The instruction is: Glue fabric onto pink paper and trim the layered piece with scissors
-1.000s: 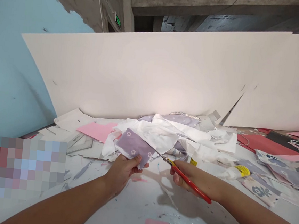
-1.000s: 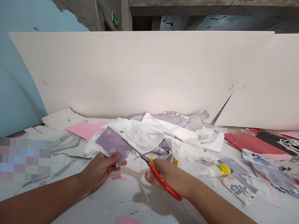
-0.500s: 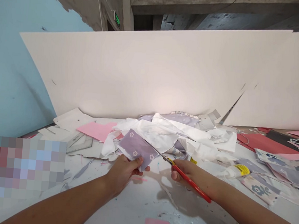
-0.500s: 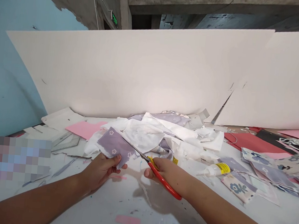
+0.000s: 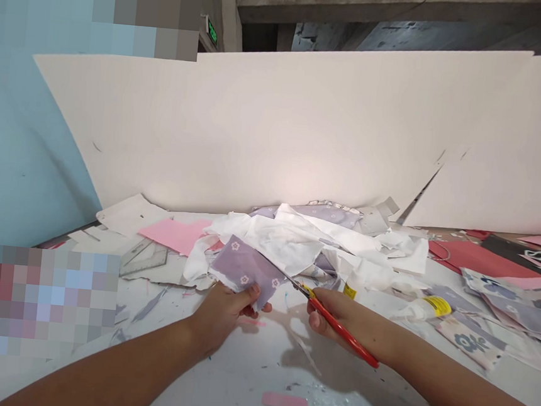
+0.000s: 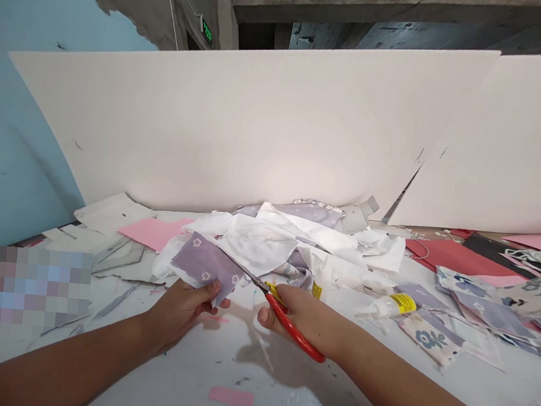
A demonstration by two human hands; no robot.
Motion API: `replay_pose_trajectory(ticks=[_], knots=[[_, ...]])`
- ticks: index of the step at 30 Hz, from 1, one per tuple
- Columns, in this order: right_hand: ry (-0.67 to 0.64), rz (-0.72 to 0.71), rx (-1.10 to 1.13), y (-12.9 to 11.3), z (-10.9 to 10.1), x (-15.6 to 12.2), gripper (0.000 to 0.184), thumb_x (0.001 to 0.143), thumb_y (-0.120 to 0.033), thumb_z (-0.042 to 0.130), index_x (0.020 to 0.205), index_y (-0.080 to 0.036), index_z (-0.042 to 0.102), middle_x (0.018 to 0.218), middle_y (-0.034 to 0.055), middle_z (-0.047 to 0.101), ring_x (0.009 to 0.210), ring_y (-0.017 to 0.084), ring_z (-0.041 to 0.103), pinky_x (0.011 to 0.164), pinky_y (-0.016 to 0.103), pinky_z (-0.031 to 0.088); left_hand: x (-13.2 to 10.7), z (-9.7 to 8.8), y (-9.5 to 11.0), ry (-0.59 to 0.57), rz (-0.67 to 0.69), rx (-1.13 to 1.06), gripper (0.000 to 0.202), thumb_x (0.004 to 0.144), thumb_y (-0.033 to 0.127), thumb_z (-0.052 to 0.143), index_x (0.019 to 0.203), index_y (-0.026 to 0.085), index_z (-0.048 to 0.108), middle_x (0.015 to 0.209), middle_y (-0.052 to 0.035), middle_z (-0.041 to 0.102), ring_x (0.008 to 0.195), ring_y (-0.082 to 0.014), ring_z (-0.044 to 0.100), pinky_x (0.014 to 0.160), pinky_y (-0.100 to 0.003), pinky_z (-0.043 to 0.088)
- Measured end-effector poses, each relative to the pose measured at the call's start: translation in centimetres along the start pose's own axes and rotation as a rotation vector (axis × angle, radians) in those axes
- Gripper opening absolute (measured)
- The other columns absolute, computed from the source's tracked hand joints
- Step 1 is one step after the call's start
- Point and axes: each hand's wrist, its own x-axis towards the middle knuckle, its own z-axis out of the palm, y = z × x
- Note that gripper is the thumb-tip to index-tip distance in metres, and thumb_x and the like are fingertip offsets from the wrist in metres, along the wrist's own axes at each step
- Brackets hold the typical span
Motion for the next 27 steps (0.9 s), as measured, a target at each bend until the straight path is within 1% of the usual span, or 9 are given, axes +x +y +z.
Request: replay_pose_trajectory(ticks=[3,5,9,11,15,18,21,23,27], knots=[[-0.005,-0.012,-0.017,-0.2,0.0,-0.1,0.036,0.076,-0.054,0.041,0.072,-0.018,0.043,0.069,-0.0010,0.043,0.062,0.013,0.039,0.059,0.029,0.036,0.0,0.0,0.0,0.018,0.021,0.012,0.030,0.066,0.040,0.064,0.076,0.012,0.063,0.074,-0.0090,0.064,0.064,-0.0149,0.056,0.053,-0.025,0.044],[-0.007,-0.010,-0.034,-0.2,0.0,-0.1,0.037,0.076,-0.055,0.041,0.072,-0.019,0.042,0.068,-0.0017,0.041,0.062,0.012,0.039,0.058,0.028,0.036,0.1,0.0,-0.1,0.017,0.029,0.003,0.029,0.066,0.039,0.064,0.075,0.012,0.063,0.075,-0.0088,0.064,0.063,-0.0148,0.057,0.053,-0.024,0.043],[0.022,0.000,-0.016,0.4,0.2,0.2,0.038,0.076,-0.055,0.041,0.066,-0.018,0.039,0.062,-0.0040,0.036,0.055,0.010,0.033,0.051,0.024,0.031,0.3,-0.1,-0.2,-0.005,0.045,-0.035,0.025,0.067,0.037,0.064,0.070,0.012,0.062,0.066,-0.0068,0.064,0.057,-0.0134,0.056,0.054,-0.024,0.043],[0.021,0.018,0.012,0.8,0.3,0.4,0.039,0.076,-0.055,0.043,0.065,-0.018,0.038,0.059,-0.0050,0.033,0.052,0.008,0.030,0.048,0.023,0.028,0.3,-0.1,-0.2,-0.013,0.053,-0.046,0.024,0.068,0.035,0.063,0.068,0.012,0.062,0.062,-0.0056,0.063,0.055,-0.0127,0.055,0.055,-0.024,0.043],[0.009,0.086,0.096,1.2,0.6,0.6,0.040,0.074,-0.056,0.044,0.064,-0.019,0.037,0.056,-0.0053,0.031,0.047,0.007,0.027,0.042,0.021,0.025,0.2,-0.1,-0.1,-0.032,0.076,-0.060,0.020,0.069,0.032,0.061,0.066,0.012,0.062,0.065,-0.0048,0.063,0.052,-0.0111,0.054,0.053,-0.023,0.041],[-0.002,0.144,0.164,0.8,0.7,0.6,0.040,0.074,-0.056,0.043,0.063,-0.019,0.036,0.054,-0.0052,0.031,0.044,0.006,0.027,0.039,0.019,0.025,0.1,0.0,0.1,-0.030,0.077,-0.067,0.019,0.070,0.030,0.060,0.066,0.011,0.062,0.065,-0.0051,0.063,0.051,-0.0114,0.054,0.052,-0.024,0.040],[-0.012,0.172,0.200,0.5,0.7,0.5,0.039,0.074,-0.055,0.044,0.062,-0.019,0.035,0.053,-0.0054,0.031,0.042,0.005,0.027,0.037,0.019,0.025,-0.1,0.1,0.4,-0.013,0.057,-0.067,0.019,0.070,0.028,0.059,0.064,0.010,0.061,0.064,-0.0052,0.062,0.051,-0.0116,0.054,0.052,-0.024,0.040],[-0.014,0.188,0.223,0.5,0.7,0.5,0.038,0.074,-0.054,0.043,0.062,-0.019,0.036,0.053,-0.0055,0.031,0.041,0.005,0.027,0.036,0.019,0.026,-0.3,0.2,0.5,0.003,0.044,-0.070,0.021,0.071,0.030,0.058,0.064,0.010,0.060,0.062,-0.0049,0.062,0.050,-0.0116,0.054,0.053,-0.024,0.041],[-0.037,0.213,0.266,0.8,0.8,0.5,0.038,0.073,-0.055,0.045,0.065,-0.019,0.040,0.053,-0.0057,0.032,0.040,0.005,0.029,0.036,0.019,0.028,-0.3,0.5,0.8,0.031,0.059,-0.119,0.022,0.072,0.034,0.057,0.071,0.012,0.057,0.059,-0.0027,0.061,0.046,-0.0111,0.053,0.052,-0.026,0.042]])
